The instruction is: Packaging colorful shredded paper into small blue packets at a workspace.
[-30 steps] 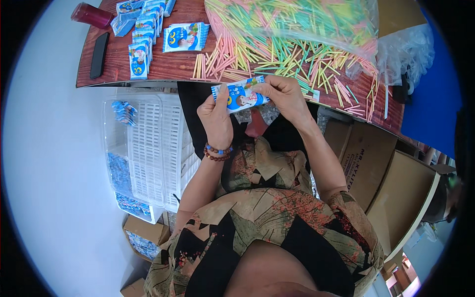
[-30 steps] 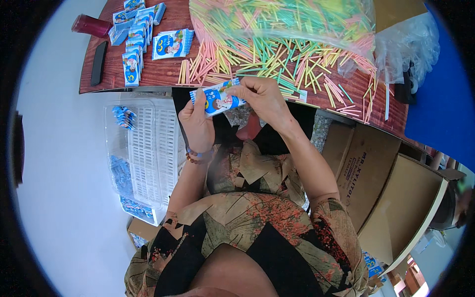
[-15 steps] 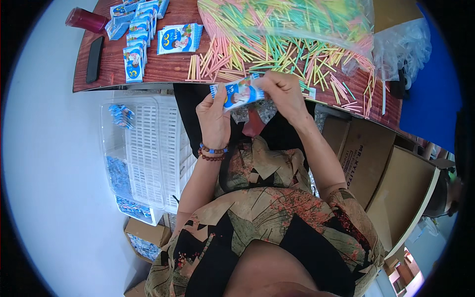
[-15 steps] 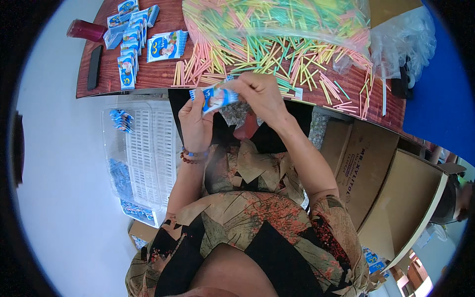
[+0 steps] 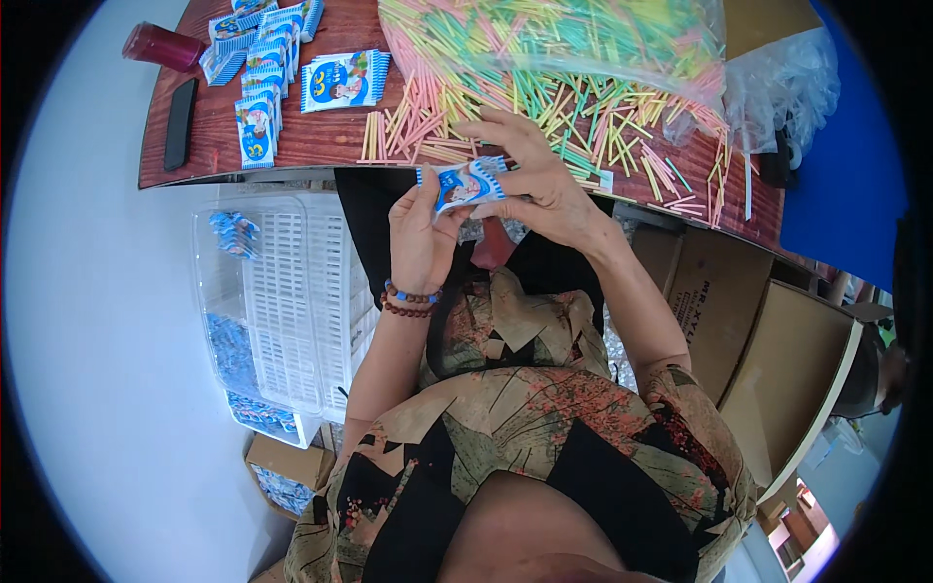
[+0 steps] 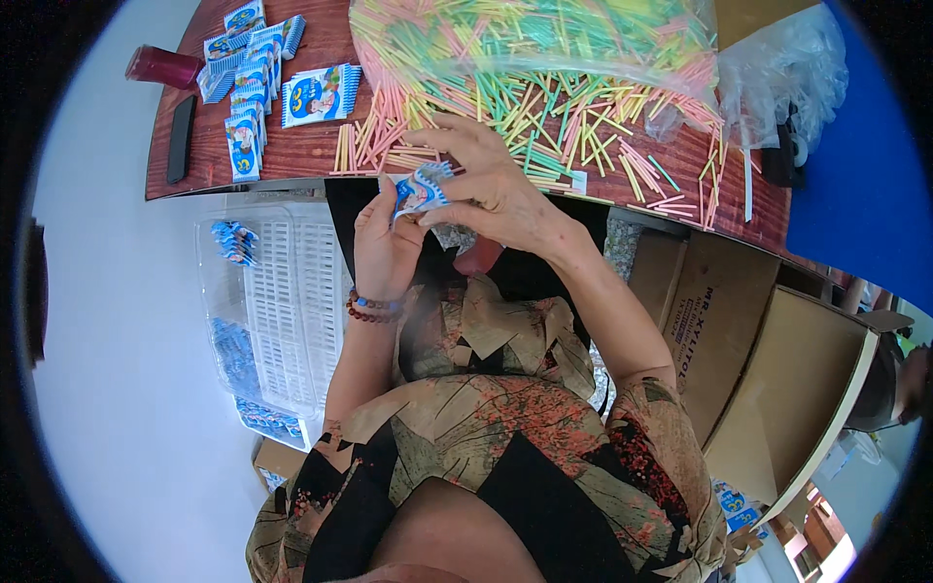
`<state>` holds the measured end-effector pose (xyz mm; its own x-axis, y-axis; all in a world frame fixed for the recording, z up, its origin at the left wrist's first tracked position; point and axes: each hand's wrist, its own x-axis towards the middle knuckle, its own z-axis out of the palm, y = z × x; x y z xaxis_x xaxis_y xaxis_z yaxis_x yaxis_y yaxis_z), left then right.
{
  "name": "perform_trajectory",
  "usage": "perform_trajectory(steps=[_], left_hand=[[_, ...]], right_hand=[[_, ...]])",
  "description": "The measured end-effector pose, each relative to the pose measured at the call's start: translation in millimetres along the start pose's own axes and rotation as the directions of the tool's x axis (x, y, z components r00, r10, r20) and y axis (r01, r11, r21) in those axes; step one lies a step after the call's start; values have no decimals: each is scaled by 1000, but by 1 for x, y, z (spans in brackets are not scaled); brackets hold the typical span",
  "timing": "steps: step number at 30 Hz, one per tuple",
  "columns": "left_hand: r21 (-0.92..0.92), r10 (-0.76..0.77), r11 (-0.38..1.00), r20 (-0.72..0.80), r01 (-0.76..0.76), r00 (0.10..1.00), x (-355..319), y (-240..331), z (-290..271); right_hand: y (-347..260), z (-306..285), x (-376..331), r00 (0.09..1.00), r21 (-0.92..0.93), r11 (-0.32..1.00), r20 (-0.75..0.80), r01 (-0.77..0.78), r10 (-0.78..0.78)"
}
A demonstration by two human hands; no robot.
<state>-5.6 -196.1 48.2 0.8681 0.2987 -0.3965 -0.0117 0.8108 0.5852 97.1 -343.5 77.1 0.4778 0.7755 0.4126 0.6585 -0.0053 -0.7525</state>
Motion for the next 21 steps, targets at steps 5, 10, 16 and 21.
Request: perform_trajectory(steps=[5,10,16,21], left_hand=[[16,59,998,57,-60,997,1,-10,-9],[-32,96,995,-15,-97,995,4,-7,-15],[-19,107,994,-12,-107,994,6,-1,-20],[-21,86,996,-70,-88,994,5,-3,-17]], right_hand=[[2,-3,-7,999,66,998,-35,-23,26],[1,-38,-32,950,-164,955,-231,-249,208],[2,-59,-50,920,-596,710,-150,-376,361],[14,-57,-46,944,-661,687,-104,-301,314]])
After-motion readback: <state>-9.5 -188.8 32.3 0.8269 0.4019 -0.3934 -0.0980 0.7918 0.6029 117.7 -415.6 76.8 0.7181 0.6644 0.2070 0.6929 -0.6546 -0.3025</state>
